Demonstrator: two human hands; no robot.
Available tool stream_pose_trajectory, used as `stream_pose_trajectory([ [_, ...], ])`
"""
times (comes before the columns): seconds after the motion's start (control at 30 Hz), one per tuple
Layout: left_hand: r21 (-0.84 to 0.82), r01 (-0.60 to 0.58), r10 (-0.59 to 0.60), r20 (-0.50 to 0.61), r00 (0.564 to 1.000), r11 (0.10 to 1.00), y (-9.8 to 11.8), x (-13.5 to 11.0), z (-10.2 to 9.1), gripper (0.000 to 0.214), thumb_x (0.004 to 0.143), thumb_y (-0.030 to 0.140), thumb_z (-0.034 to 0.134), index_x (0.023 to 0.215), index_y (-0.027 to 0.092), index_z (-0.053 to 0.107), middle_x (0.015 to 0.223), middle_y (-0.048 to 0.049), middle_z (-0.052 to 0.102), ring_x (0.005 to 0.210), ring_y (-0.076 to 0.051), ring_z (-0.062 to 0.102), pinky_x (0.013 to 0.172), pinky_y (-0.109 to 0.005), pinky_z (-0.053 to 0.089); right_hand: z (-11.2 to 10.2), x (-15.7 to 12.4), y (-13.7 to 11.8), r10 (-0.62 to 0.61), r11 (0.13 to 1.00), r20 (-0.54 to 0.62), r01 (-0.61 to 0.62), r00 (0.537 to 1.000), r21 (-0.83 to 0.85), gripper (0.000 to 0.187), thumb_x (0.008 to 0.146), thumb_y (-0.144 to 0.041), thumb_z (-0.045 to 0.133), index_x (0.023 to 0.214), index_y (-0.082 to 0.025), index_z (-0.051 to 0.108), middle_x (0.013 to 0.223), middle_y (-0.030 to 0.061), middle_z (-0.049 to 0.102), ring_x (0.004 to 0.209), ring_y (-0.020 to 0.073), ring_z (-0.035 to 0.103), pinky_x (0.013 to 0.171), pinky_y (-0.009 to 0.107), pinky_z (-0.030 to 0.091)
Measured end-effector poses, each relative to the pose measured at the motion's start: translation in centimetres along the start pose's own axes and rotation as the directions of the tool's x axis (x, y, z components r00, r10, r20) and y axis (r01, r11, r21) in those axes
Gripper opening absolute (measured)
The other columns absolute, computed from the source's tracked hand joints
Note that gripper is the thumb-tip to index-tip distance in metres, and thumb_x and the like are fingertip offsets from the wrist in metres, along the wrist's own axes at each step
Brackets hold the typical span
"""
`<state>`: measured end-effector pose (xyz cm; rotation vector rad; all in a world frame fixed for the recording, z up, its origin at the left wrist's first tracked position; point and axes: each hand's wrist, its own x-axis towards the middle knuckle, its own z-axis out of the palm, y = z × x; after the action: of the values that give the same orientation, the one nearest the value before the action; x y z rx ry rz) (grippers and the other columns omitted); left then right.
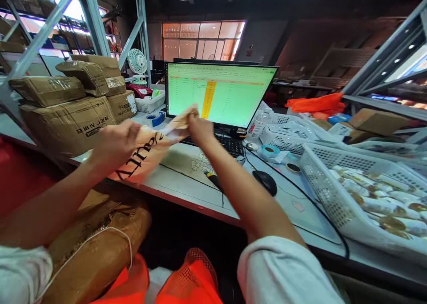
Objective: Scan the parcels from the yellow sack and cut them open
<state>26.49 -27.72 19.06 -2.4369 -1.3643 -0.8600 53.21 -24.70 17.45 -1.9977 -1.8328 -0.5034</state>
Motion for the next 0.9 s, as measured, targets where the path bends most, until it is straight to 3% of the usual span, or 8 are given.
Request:
stream_pose_trajectory([
  [0.17, -0.109, 0.172, -0.194, -0.247, 0.949, 0.979, -7.3, 0.3, -1.8, 0.037, 0.106, 0.038, 0.038, 0.087, 0.017, 0.062, 0.073, -0.0048, 0.061, 0.066, -0.018, 0.049, 0.063, -0.029, 0.027, -2.1, -2.0, 9.3, 0.268, 0.959, -0.063, -0.272, 0.961, -0.079, 0.035, 0.101, -0.026, 0.056, 0.133, -0.011, 0.061, 0.106, 0.023, 0.075, 0.097, 0.0333, 0.071, 0.08, 0.039, 0.047],
  [0.3, -0.047, 0.374, -0.357, -0.424, 0.832, 0.926, -12.8, 0.3, 0.6, 0.032, 0.105, 0.032, 0.037, 0.09, 0.016, 0.06, 0.078, -0.0059, 0.06, 0.069, -0.018, 0.046, 0.066, -0.029, 0.026, -3.4, -4.6, 11.3, 0.317, 0.947, -0.199, -0.323, 0.927, 0.005, 0.029, 0.1, -0.025, 0.053, 0.114, -0.006, 0.07, 0.102, 0.027, 0.073, 0.101, 0.0331, 0.069, 0.082, 0.04, 0.043],
  [0.4, -0.05, 0.461, -0.431, -0.46, 0.777, 0.886, -14.1, -0.1, 2.7, 0.027, 0.104, 0.026, 0.036, 0.087, 0.017, 0.055, 0.076, -0.0062, 0.058, 0.069, -0.019, 0.045, 0.066, -0.03, 0.025, -3.2, -5.8, 10.9, 0.308, 0.951, -0.143, -0.308, 0.941, 0.022, 0.022, 0.095, -0.021, 0.058, 0.106, -0.008, 0.072, 0.103, 0.025, 0.074, 0.099, 0.0316, 0.069, 0.083, 0.039, 0.046],
  [0.47, -0.084, 0.43, -0.42, -0.449, 0.789, 0.899, -13.9, -0.4, 3.5, 0.028, 0.104, 0.026, 0.034, 0.084, 0.019, 0.052, 0.074, -0.0061, 0.056, 0.069, -0.02, 0.046, 0.066, -0.031, 0.026, -2.8, -6.5, 10.3, 0.223, 0.97, 0.095, -0.231, 0.97, 0.078, 0.022, 0.086, -0.021, 0.069, 0.105, -0.012, 0.074, 0.099, 0.0185, 0.076, 0.09, 0.0295, 0.071, 0.078, 0.037, 0.05],
  [0.57, -0.11, 0.307, -0.323, -0.446, 0.835, 0.945, -12.8, -1.1, 4.0, 0.027, 0.103, 0.028, 0.034, 0.083, 0.02, 0.05, 0.072, -0.0051, 0.053, 0.067, -0.02, 0.049, 0.066, -0.031, 0.03, -2.6, -7.9, 8.9, -0.06, 0.949, 0.447, -0.088, 0.893, 0.304, 0.05, 0.071, -0.037, 0.087, 0.116, -0.018, 0.075, 0.105, 0.0119, 0.077, 0.091, 0.0309, 0.072, 0.078, 0.04, 0.058],
  [0.6, -0.113, 0.273, -0.294, -0.447, 0.845, 0.955, -12.4, -1.3, 4.0, 0.024, 0.102, 0.028, 0.036, 0.084, 0.021, 0.049, 0.071, -0.0047, 0.052, 0.066, -0.019, 0.049, 0.066, -0.031, 0.031, -2.6, -8.3, 8.2, -0.114, 0.924, 0.42, -0.06, 0.9, 0.379, 0.061, 0.071, -0.045, 0.087, 0.125, -0.02, 0.073, 0.115, 0.0122, 0.076, 0.099, 0.0324, 0.072, 0.083, 0.043, 0.059],
  [0.73, -0.131, 0.187, -0.226, -0.455, 0.861, 0.974, -11.1, -2.0, 3.9, 0.018, 0.097, 0.028, 0.039, 0.084, 0.021, 0.048, 0.07, -0.0043, 0.052, 0.065, -0.019, 0.051, 0.066, -0.03, 0.035, -2.3, -8.2, 4.1, -0.071, 0.865, -0.068, 0.095, 0.995, 0.492, 0.088, 0.077, -0.065, 0.081, 0.149, -0.022, 0.055, 0.149, 0.0165, 0.057, 0.13, 0.0362, 0.058, 0.103, 0.052, 0.052],
  [0.9, -0.055, 0.118, -0.13, -0.378, 0.917, 0.992, -11.1, -1.9, 1.9, 0.023, 0.1, 0.034, 0.04, 0.09, 0.02, 0.055, 0.08, -0.0079, 0.063, 0.077, -0.022, 0.06, 0.076, -0.033, 0.044, -1.1, -6.1, -1.1, -0.24, 0.755, -0.11, 0.257, 0.964, 0.604, 0.055, 0.09, -0.06, 0.071, 0.123, -0.016, 0.068, 0.104, 0.0081, 0.074, 0.094, 0.0269, 0.067, 0.083, 0.038, 0.054],
])
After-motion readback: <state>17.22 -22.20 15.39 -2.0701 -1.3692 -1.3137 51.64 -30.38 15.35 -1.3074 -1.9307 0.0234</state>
